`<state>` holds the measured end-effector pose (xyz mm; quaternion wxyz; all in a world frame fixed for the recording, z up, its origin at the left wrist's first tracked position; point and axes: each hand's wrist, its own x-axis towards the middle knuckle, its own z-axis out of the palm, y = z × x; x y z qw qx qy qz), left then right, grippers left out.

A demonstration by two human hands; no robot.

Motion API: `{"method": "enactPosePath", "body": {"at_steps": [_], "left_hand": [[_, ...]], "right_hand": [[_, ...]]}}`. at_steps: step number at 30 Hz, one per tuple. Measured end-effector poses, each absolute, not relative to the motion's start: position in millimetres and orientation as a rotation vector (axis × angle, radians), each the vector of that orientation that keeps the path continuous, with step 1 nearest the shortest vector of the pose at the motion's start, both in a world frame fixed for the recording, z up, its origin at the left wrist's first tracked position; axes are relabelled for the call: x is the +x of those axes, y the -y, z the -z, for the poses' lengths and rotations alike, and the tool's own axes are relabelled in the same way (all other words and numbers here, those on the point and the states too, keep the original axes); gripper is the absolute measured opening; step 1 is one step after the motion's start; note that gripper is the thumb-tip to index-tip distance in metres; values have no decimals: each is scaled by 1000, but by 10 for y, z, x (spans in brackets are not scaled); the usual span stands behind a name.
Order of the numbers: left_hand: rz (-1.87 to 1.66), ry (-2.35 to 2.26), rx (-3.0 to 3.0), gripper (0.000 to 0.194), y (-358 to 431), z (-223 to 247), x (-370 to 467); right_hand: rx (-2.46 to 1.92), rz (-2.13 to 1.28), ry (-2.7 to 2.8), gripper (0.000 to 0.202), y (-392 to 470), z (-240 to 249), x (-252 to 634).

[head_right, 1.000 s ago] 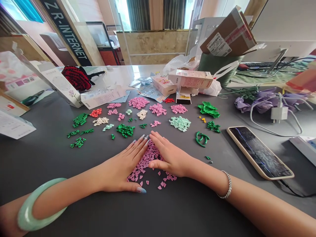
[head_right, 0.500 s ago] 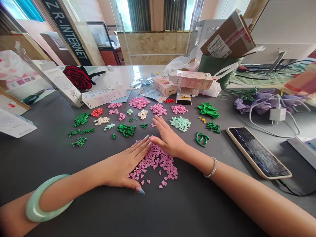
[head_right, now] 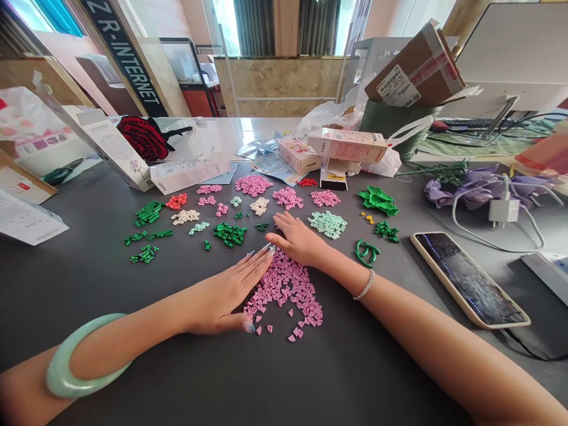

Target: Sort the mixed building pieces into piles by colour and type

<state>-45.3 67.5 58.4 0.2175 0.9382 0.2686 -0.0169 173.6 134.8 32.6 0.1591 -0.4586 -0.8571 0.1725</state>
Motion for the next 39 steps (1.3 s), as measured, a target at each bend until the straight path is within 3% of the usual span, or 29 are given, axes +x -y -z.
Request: {"method": "enactPosePath", "body": {"at_steps": [10, 18, 23, 30, 39], "left_hand": [[-14, -721, 2579, 103, -676, -601, -480], [-48, -696, 2565, 103, -682, -588, -474], [-184, -737, 2559, 83, -676, -595, -476], [-441, -946, 2640, 76, -640, -613, -484], [-131, -1104, 2733, 89, -535, -555, -381]], "right_hand": [[-1151, -483, 2467, 72, -1367, -343, 1800], [-1096, -572, 2573, 92, -1197, -472, 1822], [-1016, -643, 2571, 81, -1115, -547, 1892], [-1193, -505, 2472, 79, -1244, -460, 1951], [-1220, -546, 2607, 79, -1193, -415, 1974]]}}
